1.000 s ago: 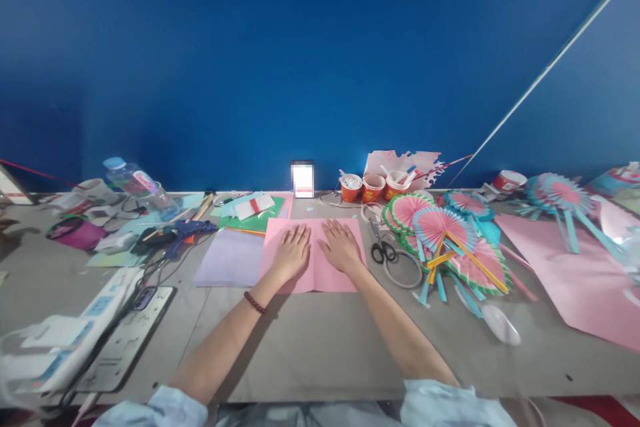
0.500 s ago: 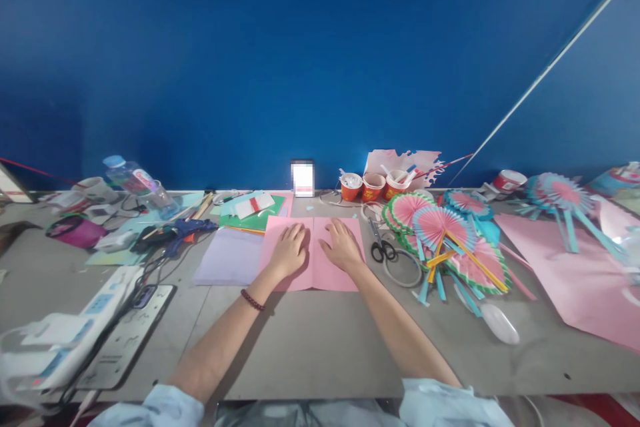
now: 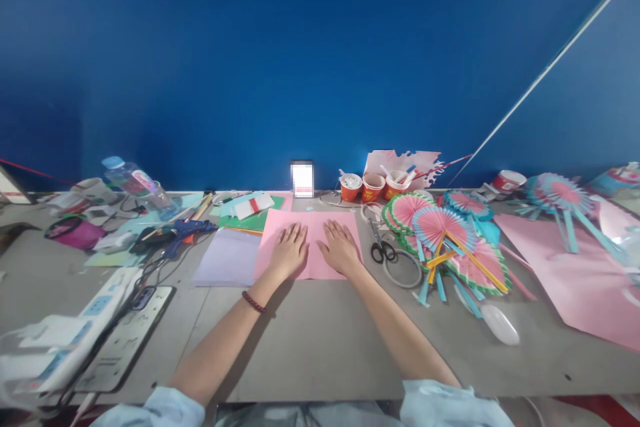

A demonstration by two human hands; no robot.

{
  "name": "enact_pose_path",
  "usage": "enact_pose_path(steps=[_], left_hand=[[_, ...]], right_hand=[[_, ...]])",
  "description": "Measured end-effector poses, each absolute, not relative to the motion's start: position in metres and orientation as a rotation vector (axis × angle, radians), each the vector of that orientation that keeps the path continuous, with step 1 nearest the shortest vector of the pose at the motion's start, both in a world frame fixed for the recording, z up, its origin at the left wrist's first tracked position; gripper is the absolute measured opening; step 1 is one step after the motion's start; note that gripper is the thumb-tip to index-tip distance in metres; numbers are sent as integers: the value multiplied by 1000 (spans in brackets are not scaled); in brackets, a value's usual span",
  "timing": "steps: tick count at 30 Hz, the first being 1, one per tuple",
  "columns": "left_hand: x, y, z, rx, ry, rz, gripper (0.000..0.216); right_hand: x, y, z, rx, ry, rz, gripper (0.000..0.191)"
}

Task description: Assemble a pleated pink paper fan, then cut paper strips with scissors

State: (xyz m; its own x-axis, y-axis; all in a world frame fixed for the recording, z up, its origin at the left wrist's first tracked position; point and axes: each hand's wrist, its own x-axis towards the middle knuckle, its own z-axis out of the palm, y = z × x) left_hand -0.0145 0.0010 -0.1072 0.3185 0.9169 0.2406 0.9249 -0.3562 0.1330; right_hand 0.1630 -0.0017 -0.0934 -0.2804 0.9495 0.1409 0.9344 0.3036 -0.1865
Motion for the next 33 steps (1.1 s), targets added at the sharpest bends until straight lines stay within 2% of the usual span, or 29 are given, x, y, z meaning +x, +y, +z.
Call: enact_pose_path(steps=[19, 27, 33], left_hand=[[-10, -5, -100, -2495, -1850, -418, 53], [-16, -3, -92, -2494, -1760, -443, 44], [-12, -1, -105, -2497, -1781, -408, 49]], right_hand=[[161, -5, -99, -1746, -2241, -39, 53], [161, 1, -91, -1673, -2221, -58, 34], [159, -2, -99, -1661, -2281, -25, 48]])
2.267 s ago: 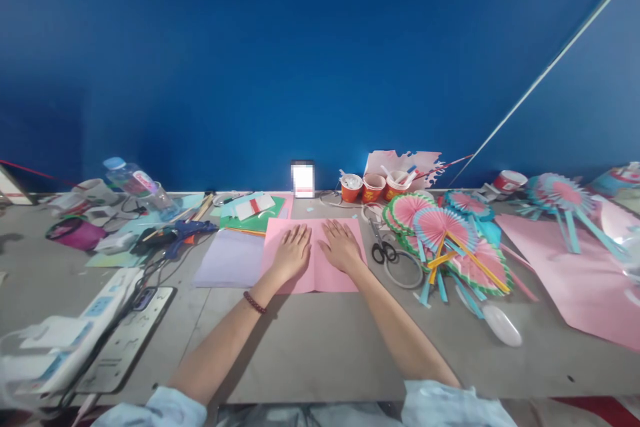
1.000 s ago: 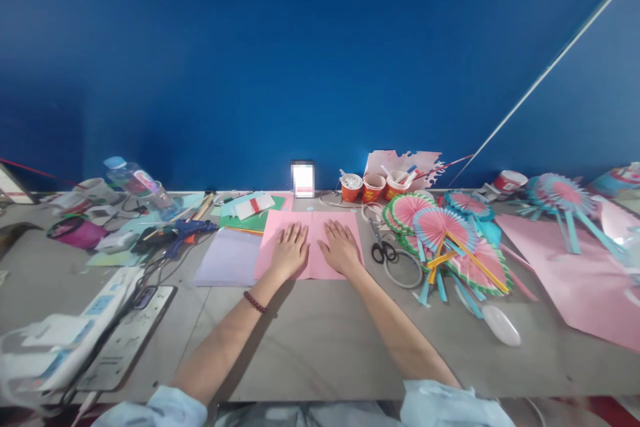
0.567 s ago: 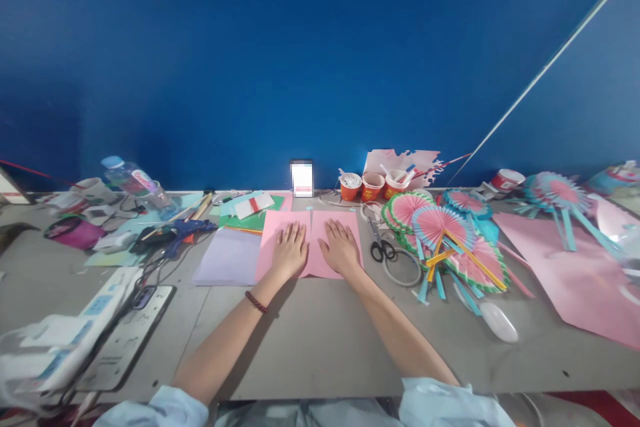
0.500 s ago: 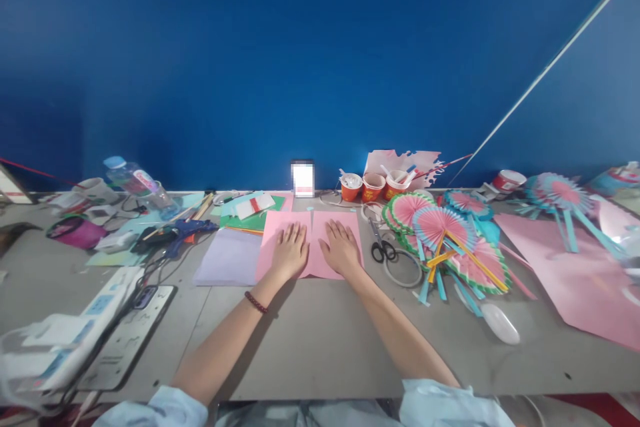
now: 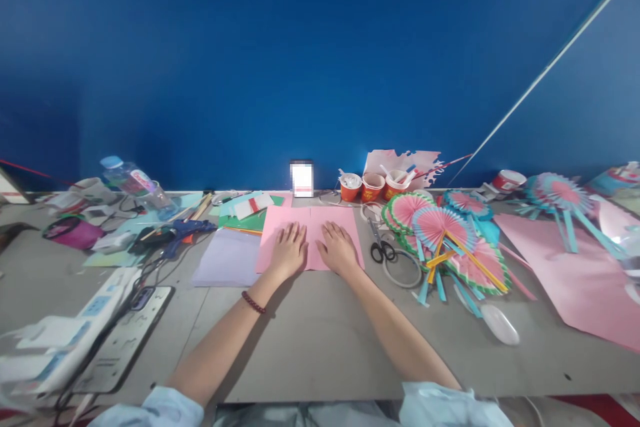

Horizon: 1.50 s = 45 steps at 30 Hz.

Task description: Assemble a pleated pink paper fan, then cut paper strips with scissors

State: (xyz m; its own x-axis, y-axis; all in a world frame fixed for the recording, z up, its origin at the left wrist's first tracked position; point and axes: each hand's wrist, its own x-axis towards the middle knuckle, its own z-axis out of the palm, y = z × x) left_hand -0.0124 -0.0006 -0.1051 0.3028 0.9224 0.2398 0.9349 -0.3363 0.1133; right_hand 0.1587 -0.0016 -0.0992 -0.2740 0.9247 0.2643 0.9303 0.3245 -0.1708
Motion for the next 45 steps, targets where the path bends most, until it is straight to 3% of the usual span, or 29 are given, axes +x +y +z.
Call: enact_pose_path(steps=[4, 19, 25, 28, 35, 45], left_hand=[[-12, -1, -107, -2474, -1778, -390, 50], [-11, -5, -105, -2419, -1790, -448, 49], [-11, -5, -94, -2448, -1699, -573, 32], [-10, -4, -99, -2466, -1697, -583, 35], [-7, -4, -107, -2482, -1794, -434, 49], [-6, -7, -102, -2456, -1841, -388, 50]], right_hand=[[158, -4, -102, -1709, -2309, -26, 58], [156, -8, -102, -1760, -2237, -73, 55], [156, -5, -92, -1739, -2178, -85, 42], [154, -5, -90, -1733, -2210, -59, 38], [153, -6, -98, -1765, -2272, -19, 56], [151, -6, -103, -1827, -2243, -17, 58]])
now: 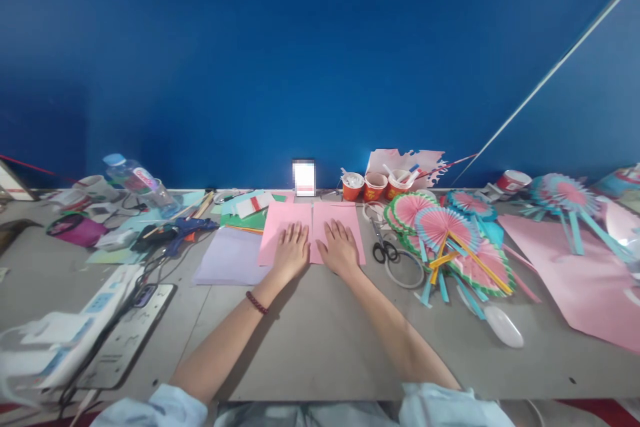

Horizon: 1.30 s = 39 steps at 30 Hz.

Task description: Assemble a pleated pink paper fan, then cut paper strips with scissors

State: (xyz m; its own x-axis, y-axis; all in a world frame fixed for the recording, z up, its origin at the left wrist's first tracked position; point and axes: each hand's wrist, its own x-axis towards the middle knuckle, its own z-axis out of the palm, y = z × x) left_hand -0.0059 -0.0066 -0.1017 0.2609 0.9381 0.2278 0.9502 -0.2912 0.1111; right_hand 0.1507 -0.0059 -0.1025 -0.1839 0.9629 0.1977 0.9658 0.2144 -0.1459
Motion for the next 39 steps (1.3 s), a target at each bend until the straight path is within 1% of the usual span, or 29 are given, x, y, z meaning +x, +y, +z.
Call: enact_pose_path(steps=[14, 19, 21, 25, 29, 30, 31, 33, 34, 35, 37, 39], left_hand=[[-9, -5, -106, -2469, -1821, -391, 51], [-8, -8, -99, -2464, -1822, -423, 49], [-10, -8, -91, -2486, -1794, -443, 44], [-24, -1, -65, -2606, -1819, -410, 23], [-50, 1, -48, -2519, -1862, -388, 16], [-58, 0, -48, -2423, -1886, -388, 17], [-65, -3, -50, -2316, -1915, -392, 24], [-79, -10, -57, -2162, -1990, -398, 45], [-84, -13, -61, -2146, -2005, -406, 50], [-88, -16, -64, -2152, -2010, -421, 51], [-92, -20, -69, -2207, -2001, -480, 47], [-91, -21, -70, -2274, -2003, -616, 43]], right_hand=[[165, -8, -99, -1860, -2252, -26, 58], [163, -9, -91, -1829, -2199, -38, 54], [163, -10, -86, -1806, -2173, -48, 50], [162, -11, -78, -1779, -2158, -86, 37], [159, -11, -77, -1758, -2179, -102, 35], [158, -11, -77, -1739, -2187, -89, 33], [157, -11, -78, -1717, -2195, -72, 32], [154, -11, -79, -1676, -2209, -39, 30], [153, -11, -80, -1659, -2215, -25, 30], [151, -12, -80, -1646, -2219, -11, 29], [149, -13, -80, -1626, -2225, 7, 29], [148, -13, -80, -1614, -2218, 31, 30]])
